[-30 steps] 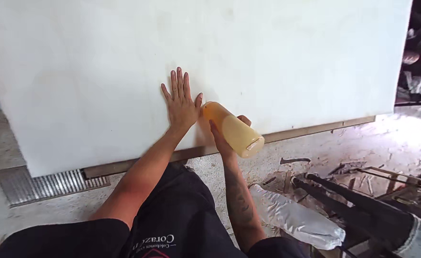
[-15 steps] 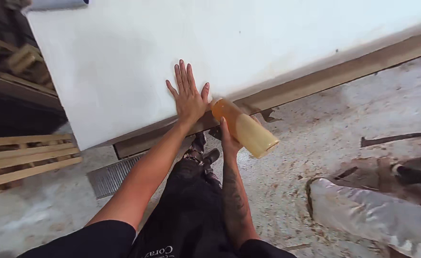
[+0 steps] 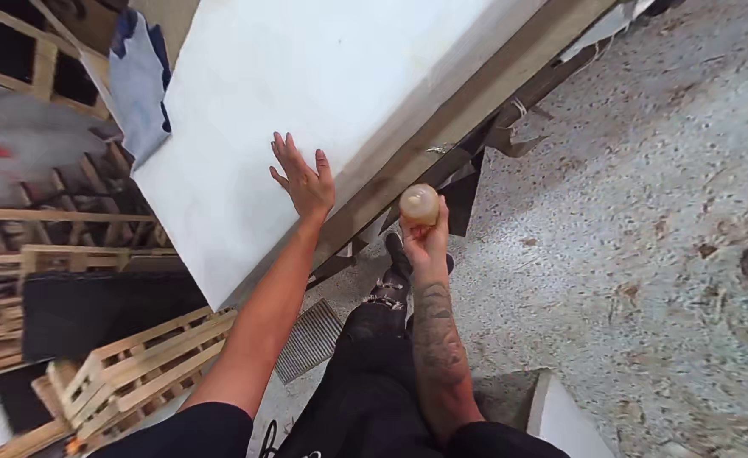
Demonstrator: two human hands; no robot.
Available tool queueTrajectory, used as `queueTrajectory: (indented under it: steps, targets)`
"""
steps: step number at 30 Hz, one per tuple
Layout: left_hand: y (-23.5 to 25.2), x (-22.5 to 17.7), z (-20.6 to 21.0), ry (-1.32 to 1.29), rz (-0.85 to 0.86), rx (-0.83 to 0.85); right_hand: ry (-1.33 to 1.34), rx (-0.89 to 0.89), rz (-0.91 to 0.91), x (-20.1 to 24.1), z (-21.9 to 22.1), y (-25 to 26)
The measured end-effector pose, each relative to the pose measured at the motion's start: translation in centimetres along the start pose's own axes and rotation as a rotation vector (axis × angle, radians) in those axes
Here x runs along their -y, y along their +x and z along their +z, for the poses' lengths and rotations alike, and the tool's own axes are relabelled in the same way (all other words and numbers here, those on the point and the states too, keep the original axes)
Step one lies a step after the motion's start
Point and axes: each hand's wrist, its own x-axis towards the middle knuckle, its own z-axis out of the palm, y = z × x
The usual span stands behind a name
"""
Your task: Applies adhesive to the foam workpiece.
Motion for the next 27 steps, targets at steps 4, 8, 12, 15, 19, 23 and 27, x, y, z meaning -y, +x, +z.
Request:
queueTrajectory:
  steps: [4, 8, 12, 15, 19, 23, 27]
  targets:
    - [-2.3, 0.2, -2.4, -0.113, 0.117, 0.162, 0.024, -0.094, 0.01, 4.2, -5.3, -2.4]
    - [-8.6, 2.2, -6.6, -0.323, 0.169, 0.285, -0.082, -0.048, -0.155, 10.0, -11.2, -7.4]
    - [-10.3, 9.6, -11.6, -0.444, 0.012, 0.215, -0.163, -0.014, -0.412, 16.6, -16.0, -15.1]
    - [-5.6, 17.4, -13.9, -0.396, -0.127, 0.193, -0.152, 0.008, -0.552, 19.1, -15.7, -21.0]
    - [2.7, 26.1, -13.9, -0.379, -0.177, 0.212, 0.011, -0.073, -0.674, 20.6, -12.4, -28.1]
    - [11.0, 29.6, -11.2, -0.517, -0.044, 0.183, -0.123, -0.341, -1.186, 20.9, -11.8, -32.3]
    - [11.8, 23.6, -10.7, -0.705, 0.258, 0.325, -0.113, -0.478, -1.21, 17.0, -9.6, -34.1]
